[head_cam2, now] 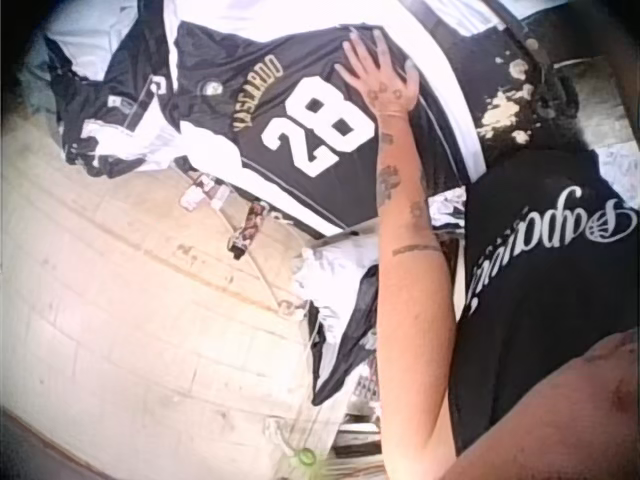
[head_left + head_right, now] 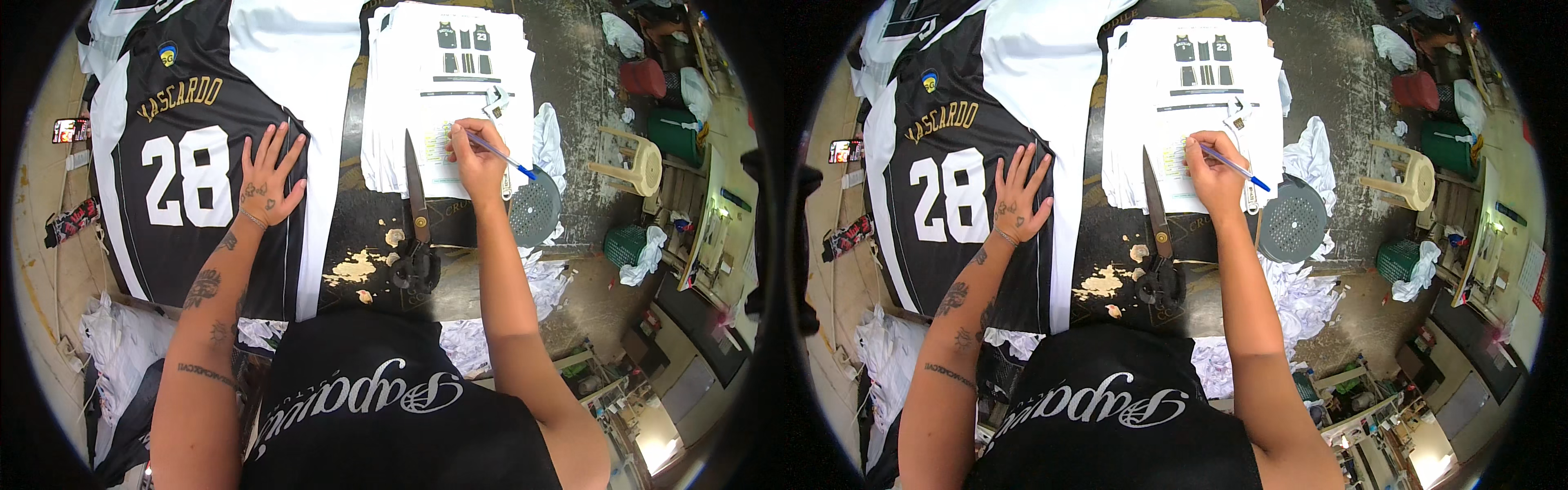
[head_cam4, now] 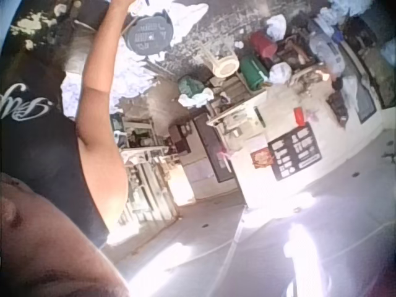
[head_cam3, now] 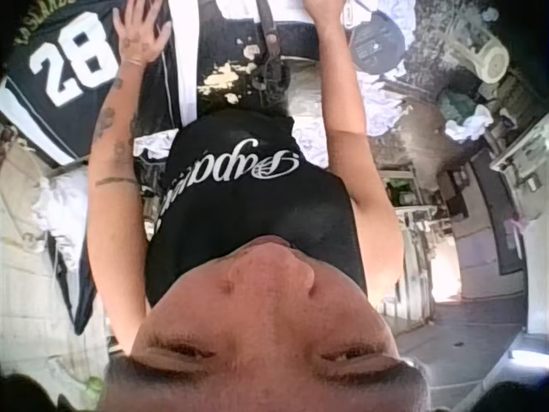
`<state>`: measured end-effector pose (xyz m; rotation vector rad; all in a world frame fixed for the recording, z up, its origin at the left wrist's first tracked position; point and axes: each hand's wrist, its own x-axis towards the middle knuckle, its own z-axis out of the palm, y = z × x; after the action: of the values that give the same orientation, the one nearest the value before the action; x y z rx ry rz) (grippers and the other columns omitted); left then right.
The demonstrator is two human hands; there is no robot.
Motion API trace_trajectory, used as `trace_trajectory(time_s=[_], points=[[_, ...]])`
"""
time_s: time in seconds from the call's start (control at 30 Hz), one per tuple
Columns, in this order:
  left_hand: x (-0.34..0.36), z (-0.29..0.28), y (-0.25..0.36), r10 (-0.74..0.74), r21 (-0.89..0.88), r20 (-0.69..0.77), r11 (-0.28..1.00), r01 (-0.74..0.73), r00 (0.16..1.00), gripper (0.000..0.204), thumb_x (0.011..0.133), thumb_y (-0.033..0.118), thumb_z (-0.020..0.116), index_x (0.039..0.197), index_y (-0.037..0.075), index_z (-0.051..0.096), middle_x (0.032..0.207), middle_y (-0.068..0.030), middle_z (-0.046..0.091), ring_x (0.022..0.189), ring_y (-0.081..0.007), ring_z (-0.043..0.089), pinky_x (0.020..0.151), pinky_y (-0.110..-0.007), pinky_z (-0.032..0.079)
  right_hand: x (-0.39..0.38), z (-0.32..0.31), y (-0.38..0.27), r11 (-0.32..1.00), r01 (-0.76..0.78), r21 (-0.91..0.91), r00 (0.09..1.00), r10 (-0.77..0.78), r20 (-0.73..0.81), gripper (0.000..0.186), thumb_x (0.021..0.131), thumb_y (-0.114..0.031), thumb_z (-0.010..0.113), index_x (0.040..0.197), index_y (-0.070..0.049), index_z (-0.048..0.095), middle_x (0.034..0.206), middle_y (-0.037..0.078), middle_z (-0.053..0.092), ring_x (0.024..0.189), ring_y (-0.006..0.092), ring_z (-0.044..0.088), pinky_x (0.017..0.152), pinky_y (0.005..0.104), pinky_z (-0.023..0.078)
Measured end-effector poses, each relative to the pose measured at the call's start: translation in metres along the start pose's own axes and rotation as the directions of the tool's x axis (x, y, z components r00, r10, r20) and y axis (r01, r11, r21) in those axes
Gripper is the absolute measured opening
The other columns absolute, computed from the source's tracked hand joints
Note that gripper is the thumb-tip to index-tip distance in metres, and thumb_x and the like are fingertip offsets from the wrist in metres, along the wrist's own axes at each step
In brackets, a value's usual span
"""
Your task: The person lays out a black and white jersey on a cluttered worktable, smooths it, and uses large shears to cut along the side seam. They then handle a white sheet with green and red patches, cut it, and return to cutting another jersey. Finally, they cut a large white transfer sheet marked with numbers.
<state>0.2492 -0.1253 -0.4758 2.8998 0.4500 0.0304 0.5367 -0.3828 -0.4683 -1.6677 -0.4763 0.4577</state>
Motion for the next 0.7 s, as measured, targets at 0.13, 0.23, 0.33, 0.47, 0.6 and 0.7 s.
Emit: trace_trajectory(time_s=[0.13,0.23,0.33,0.47,0.6,0.7], points=[[-0.001,0.001,0.0,-0.004,-0.006,0.001,1.0,0.004,1.0,0.078,0.092,0.043,0.061,0.165,0.024,0.043,0.175,-0.0146,0.029,0.162,-0.0342,0.024,0.127,-0.067,0.011,-0.002,0.002,0.011,0.999,0.038,-0.013,0.995,-0.039,-0.091,0.013,0.102,-0.004,0.068,0.112,0.005,0.067,0.088,0.011,0.072,0.069,0.0134,0.069,0.056,0.0261,0.056],[0.0,0.001,0.0,-0.005,-0.008,0.008,1.0,0.005,1.0,0.078,0.093,0.043,0.061,0.165,0.024,0.042,0.175,-0.0147,0.029,0.162,-0.0344,0.024,0.127,-0.067,0.011,-0.002,-0.008,0.008,0.977,0.037,0.209,0.995,-0.016,-0.103,0.015,0.104,-0.005,0.066,0.113,0.006,0.066,0.09,0.012,0.072,0.069,0.0142,0.069,0.056,0.0272,0.057],[0.0,0.0,0.0,0.005,-0.02,-0.008,1.0,-0.005,1.0,0.078,0.093,0.043,0.061,0.165,0.023,0.042,0.174,-0.015,0.03,0.161,-0.0346,0.025,0.127,-0.067,0.011,-0.01,-0.018,0.0,0.989,0.002,0.145,0.991,0.017,-0.131,0.015,0.102,-0.004,0.065,0.112,0.007,0.066,0.09,0.013,0.073,0.07,0.0142,0.07,0.06,0.0275,0.059],[0.0,0.0,0.0,0.003,-0.023,-0.009,1.0,-0.004,1.0,0.078,0.092,0.043,0.061,0.166,0.023,0.042,0.174,-0.015,0.03,0.161,-0.0346,0.025,0.127,-0.067,0.011,-0.025,-0.02,-0.003,0.993,0.057,-0.104,0.994,-0.066,-0.083,0.011,0.099,-0.003,0.067,0.105,0.005,0.069,0.084,0.013,0.076,0.072,0.0131,0.072,0.066,0.0265,0.059],[0.001,0.0,0.0,0.01,-0.006,-0.015,1.0,-0.01,1.0,0.079,0.091,0.041,0.061,0.165,0.022,0.043,0.174,-0.0154,0.03,0.162,-0.0344,0.025,0.128,-0.065,0.01,-0.026,-0.015,-0.004,0.986,-0.022,-0.162,0.997,0.011,-0.071,0.009,0.098,-0.004,0.069,0.101,0.004,0.071,0.084,0.012,0.078,0.073,0.012,0.073,0.067,0.0253,0.057],[0.0,0.0,0.0,0.012,0.017,0.005,1.0,-0.013,1.0,0.078,0.091,0.039,0.06,0.165,0.018,0.043,0.174,-0.0167,0.03,0.162,-0.0344,0.023,0.129,-0.063,0.008,-0.011,-0.009,-0.007,0.992,-0.055,-0.115,0.992,0.042,-0.116,0.011,0.098,-0.006,0.07,0.102,0.004,0.071,0.086,0.012,0.079,0.075,0.0118,0.074,0.066,0.0249,0.057]])
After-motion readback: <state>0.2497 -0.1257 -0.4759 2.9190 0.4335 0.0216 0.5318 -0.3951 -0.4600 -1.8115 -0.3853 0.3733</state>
